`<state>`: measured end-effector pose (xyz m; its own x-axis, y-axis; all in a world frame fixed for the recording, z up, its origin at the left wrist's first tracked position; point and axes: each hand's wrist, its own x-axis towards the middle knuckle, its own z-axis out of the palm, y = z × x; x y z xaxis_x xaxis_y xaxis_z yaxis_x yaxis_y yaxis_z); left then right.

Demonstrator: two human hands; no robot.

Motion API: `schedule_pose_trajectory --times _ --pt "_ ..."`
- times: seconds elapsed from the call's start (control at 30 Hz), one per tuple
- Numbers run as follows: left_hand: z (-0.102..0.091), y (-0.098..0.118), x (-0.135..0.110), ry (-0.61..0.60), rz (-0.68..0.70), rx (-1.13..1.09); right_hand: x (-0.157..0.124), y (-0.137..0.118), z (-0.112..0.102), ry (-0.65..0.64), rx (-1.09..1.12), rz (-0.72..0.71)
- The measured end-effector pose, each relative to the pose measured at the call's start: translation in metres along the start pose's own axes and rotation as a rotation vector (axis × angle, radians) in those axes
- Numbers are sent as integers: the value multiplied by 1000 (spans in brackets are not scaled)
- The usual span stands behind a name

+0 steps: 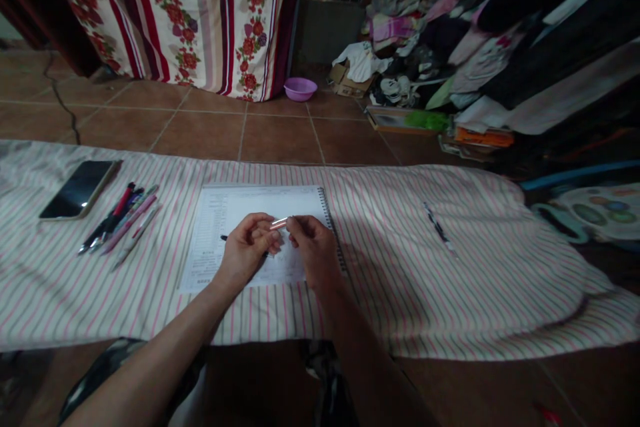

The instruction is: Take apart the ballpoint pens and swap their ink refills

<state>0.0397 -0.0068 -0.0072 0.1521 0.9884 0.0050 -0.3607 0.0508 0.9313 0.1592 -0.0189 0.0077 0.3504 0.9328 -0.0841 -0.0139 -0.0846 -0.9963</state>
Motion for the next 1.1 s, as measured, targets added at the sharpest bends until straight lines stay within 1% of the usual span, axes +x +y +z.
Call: schedule_pose_trajectory --times 0.1,0.17,0.23,0.33,0.4,0.5,0.63,0.7,0.77,0.83,0.97,1.1 --pt "2 2 -1 8 38 49 -1 5 4 -47 10 -17" --pt "2 3 -2 9 24 77 -1 9 6 -75 20 -46" --pt "2 4 -1 5 -8 97 -2 10 8 -70 23 -60" --pt "1 2 -1 -16 -39 85 -3 6 8 -39 25 -43" --pt "1 2 0 -22 -55 72 -4 2 5 -50 26 -35" --pt "1 3 -1 -22 -85 57 -3 -2 2 -100 5 -43" --pt "2 7 -1 -38 -103 12 0 -1 -1 -155 -28 -74" --pt "1 7 -1 -41 -105 17 1 0 -3 -214 -40 -90" --pt "0 6 -1 -46 -110 49 2 -1 -5 -244 -84 -99" --pt "-1 5 0 -67 -122 89 1 -1 -7 -226 -161 -124" --pt "-4 1 -1 -99 -143 117 0 0 -9 -176 -315 -220" --pt "-4 0 -1 -83 -132 129 -2 3 -9 -160 -358 -257"
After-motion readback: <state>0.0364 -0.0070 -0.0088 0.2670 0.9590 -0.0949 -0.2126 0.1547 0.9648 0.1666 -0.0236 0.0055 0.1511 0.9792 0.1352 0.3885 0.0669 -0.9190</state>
